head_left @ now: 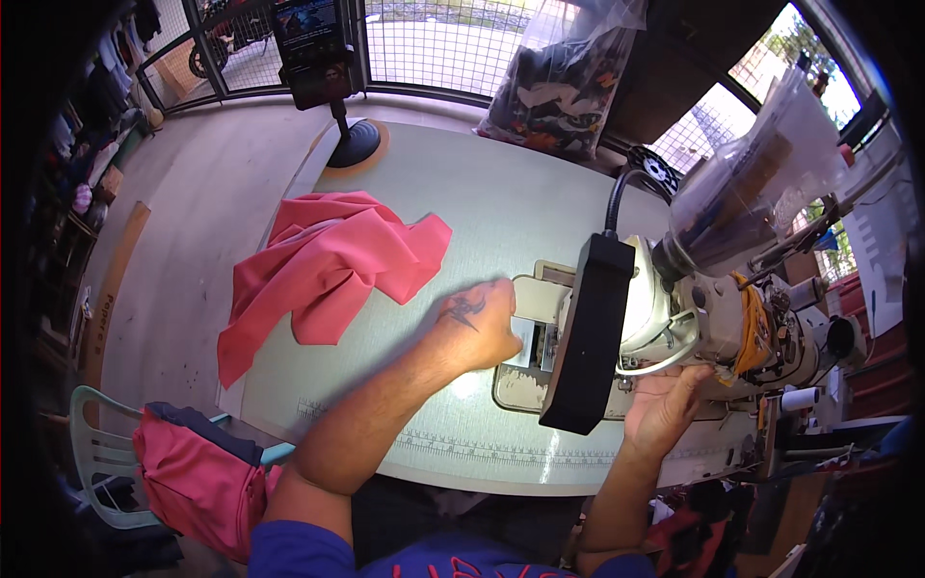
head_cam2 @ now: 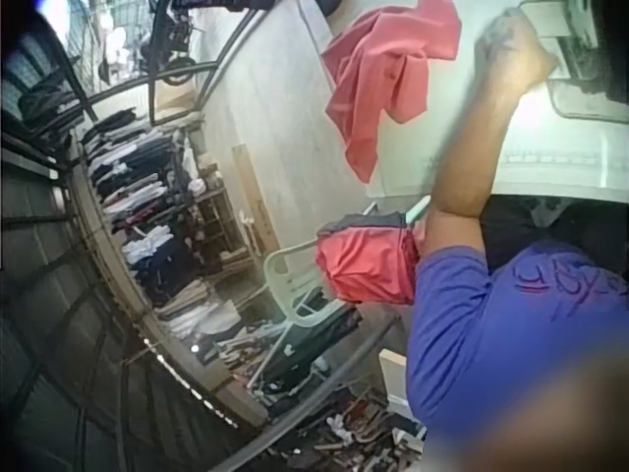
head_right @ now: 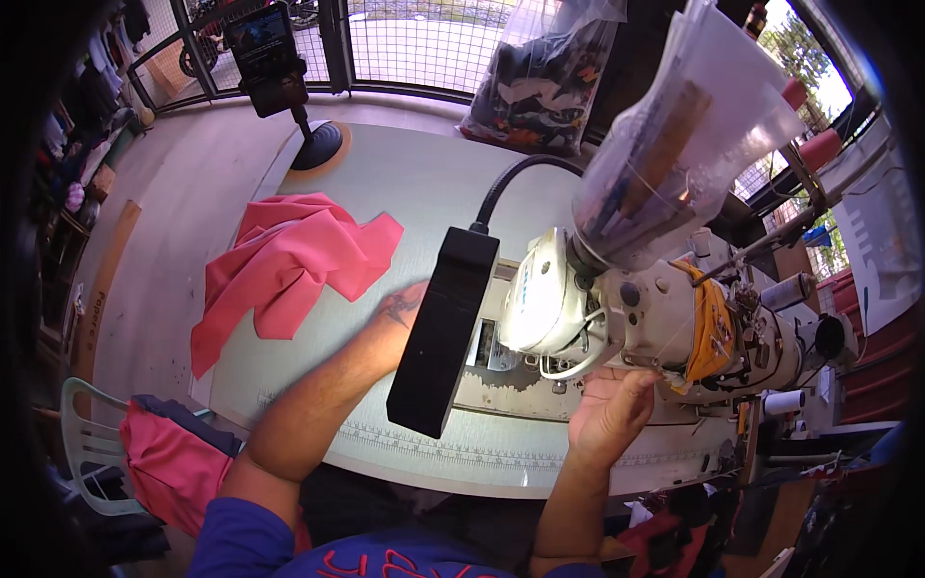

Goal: Repairing or maintaining an industrial sewing machine by removing parts and using a screwdriver.

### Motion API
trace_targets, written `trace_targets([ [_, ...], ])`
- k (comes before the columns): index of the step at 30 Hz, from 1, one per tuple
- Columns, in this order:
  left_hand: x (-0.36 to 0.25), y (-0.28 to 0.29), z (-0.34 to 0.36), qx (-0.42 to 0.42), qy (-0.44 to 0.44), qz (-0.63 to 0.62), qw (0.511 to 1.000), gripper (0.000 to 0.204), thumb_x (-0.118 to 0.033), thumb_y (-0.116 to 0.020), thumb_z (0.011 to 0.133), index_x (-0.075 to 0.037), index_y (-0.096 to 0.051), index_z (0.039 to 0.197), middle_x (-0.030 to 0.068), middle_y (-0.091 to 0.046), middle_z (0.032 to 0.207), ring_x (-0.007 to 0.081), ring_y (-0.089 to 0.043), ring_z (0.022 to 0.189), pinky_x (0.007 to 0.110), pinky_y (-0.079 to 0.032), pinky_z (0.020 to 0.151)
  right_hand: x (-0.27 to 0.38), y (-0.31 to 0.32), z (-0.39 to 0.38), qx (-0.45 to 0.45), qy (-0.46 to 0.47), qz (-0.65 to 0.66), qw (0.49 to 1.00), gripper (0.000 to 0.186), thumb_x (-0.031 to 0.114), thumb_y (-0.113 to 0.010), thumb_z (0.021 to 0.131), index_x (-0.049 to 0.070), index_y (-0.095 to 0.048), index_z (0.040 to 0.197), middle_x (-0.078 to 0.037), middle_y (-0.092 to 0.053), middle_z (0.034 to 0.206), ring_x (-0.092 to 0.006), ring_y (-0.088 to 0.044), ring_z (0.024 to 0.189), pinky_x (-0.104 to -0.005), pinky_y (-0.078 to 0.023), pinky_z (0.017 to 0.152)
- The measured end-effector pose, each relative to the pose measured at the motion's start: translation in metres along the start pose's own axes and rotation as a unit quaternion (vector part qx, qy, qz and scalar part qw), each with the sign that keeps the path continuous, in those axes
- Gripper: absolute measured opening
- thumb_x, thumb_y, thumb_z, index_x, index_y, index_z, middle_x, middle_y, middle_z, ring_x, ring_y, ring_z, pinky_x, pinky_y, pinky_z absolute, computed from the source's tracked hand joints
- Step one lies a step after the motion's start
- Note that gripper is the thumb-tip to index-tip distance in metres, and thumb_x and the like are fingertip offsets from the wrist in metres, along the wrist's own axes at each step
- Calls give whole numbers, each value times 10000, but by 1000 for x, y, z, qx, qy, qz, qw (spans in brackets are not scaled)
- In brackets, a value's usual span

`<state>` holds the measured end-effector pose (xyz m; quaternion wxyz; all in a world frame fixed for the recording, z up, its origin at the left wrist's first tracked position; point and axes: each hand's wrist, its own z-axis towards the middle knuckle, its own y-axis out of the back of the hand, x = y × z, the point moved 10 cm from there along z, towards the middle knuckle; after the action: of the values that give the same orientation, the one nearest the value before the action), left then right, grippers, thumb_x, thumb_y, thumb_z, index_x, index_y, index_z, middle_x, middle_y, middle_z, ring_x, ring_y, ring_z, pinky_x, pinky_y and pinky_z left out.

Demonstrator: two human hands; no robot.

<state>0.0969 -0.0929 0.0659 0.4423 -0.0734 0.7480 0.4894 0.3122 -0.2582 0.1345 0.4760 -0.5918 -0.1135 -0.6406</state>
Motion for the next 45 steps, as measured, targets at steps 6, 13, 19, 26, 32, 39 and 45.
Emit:
trace_targets([
  [6,-3,-1,-3,4,-18,19,1000,276,-108,-649,720,-14,-563,965,182,-641,983,351,-622,986,429,-485,854,5,-1,-3,23,11,-7,1000,574,471,-481,988,-27,-499,1271,-147,-553,1290,-249,-544,1181,-432,-418,1036],
  [13,-23,31,-26,-4,-43,-15,999,332,-165,-691,737,-23,-590,1019,178,-648,927,319,-638,959,401,-492,834,-12,15,-5,15,0,30,999,551,469,-495,980,-16,-498,1239,-144,-598,1214,-285,-581,1132,-477,-455,1000],
  [19,-5,9,-9,39,-56,-93,993,273,-47,-671,691,-23,-568,943,-6,-466,768,99,-453,684,264,-378,582,-16,9,-1,3,-21,48,999,532,418,-546,972,-10,-485,1282,-146,-557,1285,-298,-579,1146,-489,-457,997],
  [26,-10,11,-17,52,-71,-51,995,331,-80,-689,751,-36,-581,1061,-31,-456,793,76,-445,705,228,-399,621,6,11,-12,87,-2,-206,975,300,226,-497,1017,-27,-555,1168,-96,-664,1025,-170,-633,947,-316,-501,874],
  [32,-27,17,-20,44,-31,-22,998,306,-130,-746,771,-23,-563,991,-32,-474,765,74,-453,688,243,-399,594,0,89,-35,-52,-31,-352,934,127,85,-568,971,-32,-613,993,-38,-642,839,-81,-593,747,-221,-482,709],
  [39,-7,10,-13,31,-29,-30,999,424,-108,-763,755,13,-601,1128,52,-643,892,98,-572,807,267,-484,742,-10,64,-29,49,7,-458,888,110,106,-643,919,0,-638,888,-7,-614,683,-64,-553,645,-227,-453,616],
  [45,-29,23,-16,-6,-98,-5,995,384,-164,-802,699,-28,-578,980,13,-471,751,131,-486,644,291,-427,584,-18,72,-28,49,-27,-481,875,63,47,-658,849,-7,-635,873,-121,-629,769,-231,-610,687,-323,-483,641],
])
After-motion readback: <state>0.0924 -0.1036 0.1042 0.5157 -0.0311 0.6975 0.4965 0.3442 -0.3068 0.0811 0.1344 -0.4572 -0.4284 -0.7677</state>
